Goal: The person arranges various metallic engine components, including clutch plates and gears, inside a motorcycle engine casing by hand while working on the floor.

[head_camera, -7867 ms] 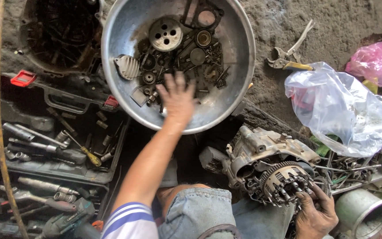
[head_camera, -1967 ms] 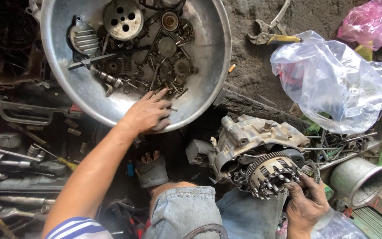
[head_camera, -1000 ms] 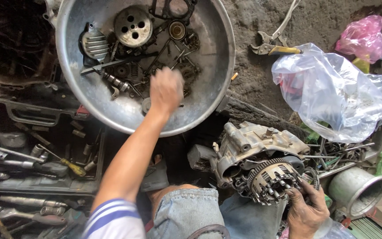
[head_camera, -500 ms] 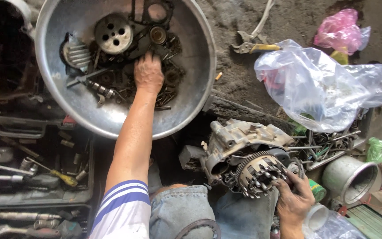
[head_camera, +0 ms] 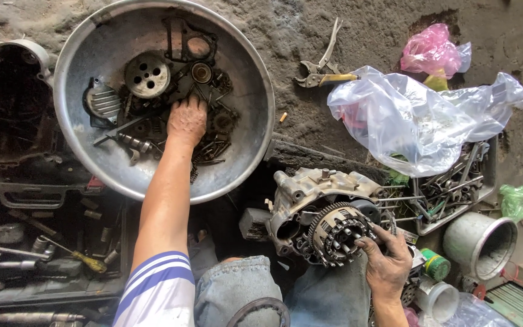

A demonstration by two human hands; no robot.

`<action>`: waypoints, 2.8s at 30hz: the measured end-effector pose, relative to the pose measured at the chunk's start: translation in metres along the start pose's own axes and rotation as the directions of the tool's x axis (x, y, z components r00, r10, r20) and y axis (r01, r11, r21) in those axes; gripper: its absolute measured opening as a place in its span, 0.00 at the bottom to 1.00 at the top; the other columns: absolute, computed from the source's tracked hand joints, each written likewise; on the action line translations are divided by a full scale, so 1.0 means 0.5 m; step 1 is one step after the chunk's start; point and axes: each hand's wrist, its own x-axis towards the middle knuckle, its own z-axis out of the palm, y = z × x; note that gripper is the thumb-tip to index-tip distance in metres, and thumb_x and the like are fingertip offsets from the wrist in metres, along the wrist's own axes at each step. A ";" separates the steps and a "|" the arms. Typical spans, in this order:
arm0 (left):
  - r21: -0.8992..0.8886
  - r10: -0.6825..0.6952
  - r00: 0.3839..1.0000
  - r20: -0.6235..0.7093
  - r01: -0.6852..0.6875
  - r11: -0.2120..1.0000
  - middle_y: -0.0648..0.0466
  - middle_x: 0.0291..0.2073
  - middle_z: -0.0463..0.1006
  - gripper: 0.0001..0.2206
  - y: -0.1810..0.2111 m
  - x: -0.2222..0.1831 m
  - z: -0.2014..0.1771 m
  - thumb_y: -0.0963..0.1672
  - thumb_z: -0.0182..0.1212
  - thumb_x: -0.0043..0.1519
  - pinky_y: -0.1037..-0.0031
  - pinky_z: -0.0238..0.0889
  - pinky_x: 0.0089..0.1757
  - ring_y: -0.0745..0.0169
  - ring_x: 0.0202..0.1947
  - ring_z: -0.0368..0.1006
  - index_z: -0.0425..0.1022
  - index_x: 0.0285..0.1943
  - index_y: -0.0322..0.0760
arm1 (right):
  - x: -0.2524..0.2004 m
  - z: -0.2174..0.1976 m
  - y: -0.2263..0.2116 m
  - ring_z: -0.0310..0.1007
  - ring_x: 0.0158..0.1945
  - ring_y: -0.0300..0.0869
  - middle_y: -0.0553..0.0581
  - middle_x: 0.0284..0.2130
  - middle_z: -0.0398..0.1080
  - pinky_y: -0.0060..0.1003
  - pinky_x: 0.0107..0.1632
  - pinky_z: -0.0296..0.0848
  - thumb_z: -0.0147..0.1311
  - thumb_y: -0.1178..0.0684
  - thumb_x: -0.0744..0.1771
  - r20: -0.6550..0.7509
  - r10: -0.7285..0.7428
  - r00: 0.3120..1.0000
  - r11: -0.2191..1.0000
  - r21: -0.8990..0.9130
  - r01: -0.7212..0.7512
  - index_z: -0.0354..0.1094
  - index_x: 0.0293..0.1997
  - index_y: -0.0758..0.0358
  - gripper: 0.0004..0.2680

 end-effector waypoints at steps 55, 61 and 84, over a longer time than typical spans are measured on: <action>-0.942 -0.160 0.963 0.216 0.249 0.224 0.46 0.26 0.81 0.04 0.615 -0.456 -0.838 0.38 0.63 0.60 0.67 0.72 0.33 0.54 0.29 0.79 0.81 0.42 0.35 | 0.049 -0.029 -0.017 0.79 0.44 0.46 0.45 0.36 0.68 0.47 0.51 0.78 0.76 0.33 0.54 0.231 0.016 0.973 1.000 -0.004 -0.015 0.75 0.53 0.37 0.24; -0.928 -0.222 0.936 0.272 0.316 0.198 0.50 0.28 0.82 0.05 0.637 -0.461 -0.811 0.38 0.67 0.57 0.73 0.72 0.34 0.61 0.31 0.80 0.82 0.40 0.37 | 0.030 -0.050 -0.036 0.79 0.45 0.49 0.47 0.38 0.68 0.48 0.51 0.78 0.76 0.32 0.55 0.186 -0.008 0.982 1.000 0.025 0.003 0.75 0.53 0.40 0.25; -0.937 -0.324 0.945 -0.034 0.083 0.339 0.52 0.37 0.79 0.11 0.600 -0.399 -0.836 0.36 0.66 0.61 0.78 0.74 0.44 0.64 0.37 0.77 0.70 0.47 0.36 | 0.095 -0.024 -0.021 0.73 0.38 0.42 0.49 0.34 0.66 0.42 0.41 0.74 0.79 0.40 0.54 0.117 -0.162 0.980 0.986 0.050 0.157 0.75 0.56 0.49 0.26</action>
